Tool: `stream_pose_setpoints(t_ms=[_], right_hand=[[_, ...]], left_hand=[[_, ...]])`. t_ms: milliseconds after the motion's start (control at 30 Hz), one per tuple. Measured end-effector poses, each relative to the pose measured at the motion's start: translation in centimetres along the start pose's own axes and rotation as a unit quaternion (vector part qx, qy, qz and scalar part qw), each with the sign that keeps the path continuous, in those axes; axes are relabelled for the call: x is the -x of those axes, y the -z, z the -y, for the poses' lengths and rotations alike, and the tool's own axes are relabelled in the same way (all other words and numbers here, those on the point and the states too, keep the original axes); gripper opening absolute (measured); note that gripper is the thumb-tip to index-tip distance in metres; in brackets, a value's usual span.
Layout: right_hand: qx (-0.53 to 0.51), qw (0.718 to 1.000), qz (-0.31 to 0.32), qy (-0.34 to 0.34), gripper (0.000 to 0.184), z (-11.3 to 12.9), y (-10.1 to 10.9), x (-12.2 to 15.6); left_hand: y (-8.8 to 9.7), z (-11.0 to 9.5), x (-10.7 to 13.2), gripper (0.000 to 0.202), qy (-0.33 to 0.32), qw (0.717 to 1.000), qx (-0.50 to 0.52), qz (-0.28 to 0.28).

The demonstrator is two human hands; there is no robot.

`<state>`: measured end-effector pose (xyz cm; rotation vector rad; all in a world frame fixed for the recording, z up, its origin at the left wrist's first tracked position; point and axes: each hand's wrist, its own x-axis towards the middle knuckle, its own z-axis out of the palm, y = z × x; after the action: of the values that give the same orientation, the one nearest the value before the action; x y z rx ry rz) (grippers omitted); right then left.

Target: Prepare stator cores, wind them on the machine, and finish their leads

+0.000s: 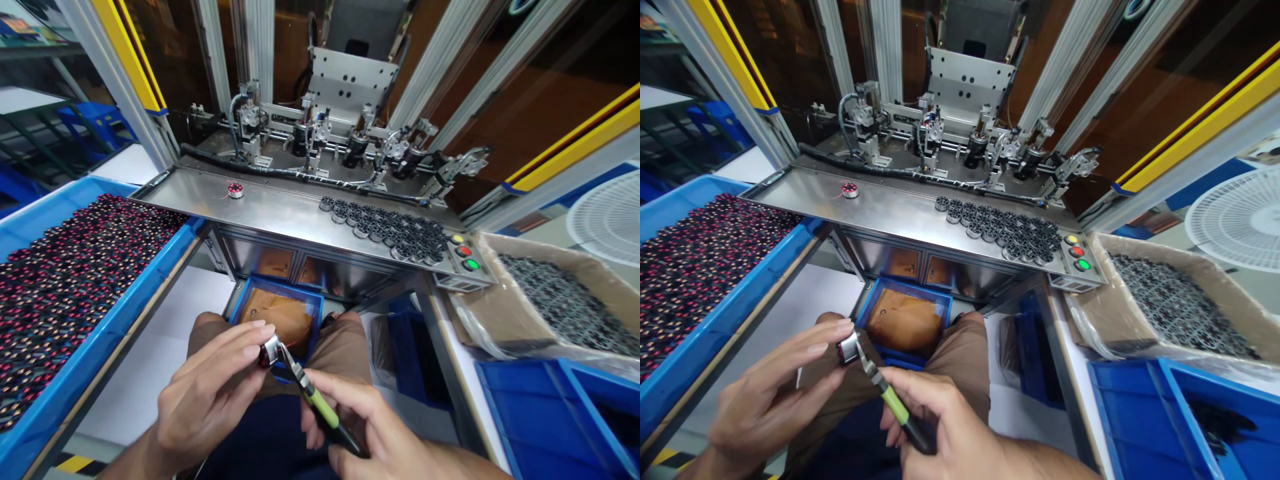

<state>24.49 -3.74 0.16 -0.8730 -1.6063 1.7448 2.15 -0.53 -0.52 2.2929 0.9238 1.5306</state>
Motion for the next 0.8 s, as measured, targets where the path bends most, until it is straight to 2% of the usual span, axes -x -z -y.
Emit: stream_pose_setpoints(t_ms=[100,167,267,333,367,400,467,533,600,633,700,800], right_hand=[[0.065,0.998,0.009,-0.012,0.051,0.5,0.1,-0.3],[0.078,0.997,-0.011,-0.017,0.047,0.8,0.2,-0.3],[0.044,0.996,-0.082,-0.014,0.058,0.8,0.5,0.3],[0.025,0.994,-0.102,0.003,0.064,0.5,0.7,0.9],[0.015,0.995,-0.102,0.011,0.065,0.3,0.8,1.2],[0.002,0.995,-0.101,0.013,0.065,0.1,0.9,1.5],[-0.029,0.994,-0.105,0.009,0.062,-0.2,1.1,1.8],[-0.05,0.992,-0.119,0.002,0.058,-0.4,1.2,1.8],[-0.063,0.989,-0.131,-0.004,0.053,-0.5,1.2,1.7],[-0.066,0.988,-0.138,-0.006,0.051,-0.5,1.2,1.7],[-0.068,0.986,-0.152,-0.013,0.049,-0.6,1.1,1.6],[-0.07,0.982,-0.17,-0.032,0.049,-0.6,0.9,1.6]], left_hand=[[-0.1,0.1,0.2,0.052,0.004,1.0,-0.007,0.0],[-0.1,0.3,0.6,0.058,0.009,1.0,-0.005,-0.002],[-0.4,0.7,1.5,0.069,0.043,0.998,0.032,-0.02],[-0.7,1.2,1.9,0.07,0.11,0.986,0.115,-0.054],[-0.8,1.5,2.0,0.068,0.159,0.968,0.18,-0.07],[-1.0,1.8,2.0,0.066,0.211,0.939,0.259,-0.083],[-1.2,2.4,1.9,0.062,0.298,0.85,0.423,-0.096],[-1.3,2.9,1.7,0.062,0.342,0.756,0.55,-0.089],[-1.3,3.2,1.7,0.063,0.356,0.699,0.614,-0.091],[-1.3,3.3,1.7,0.063,0.361,0.685,0.627,-0.09],[-1.3,3.4,1.9,0.064,0.367,0.682,0.627,-0.088],[-1.5,3.5,2.3,0.067,0.377,0.713,0.585,-0.089]])
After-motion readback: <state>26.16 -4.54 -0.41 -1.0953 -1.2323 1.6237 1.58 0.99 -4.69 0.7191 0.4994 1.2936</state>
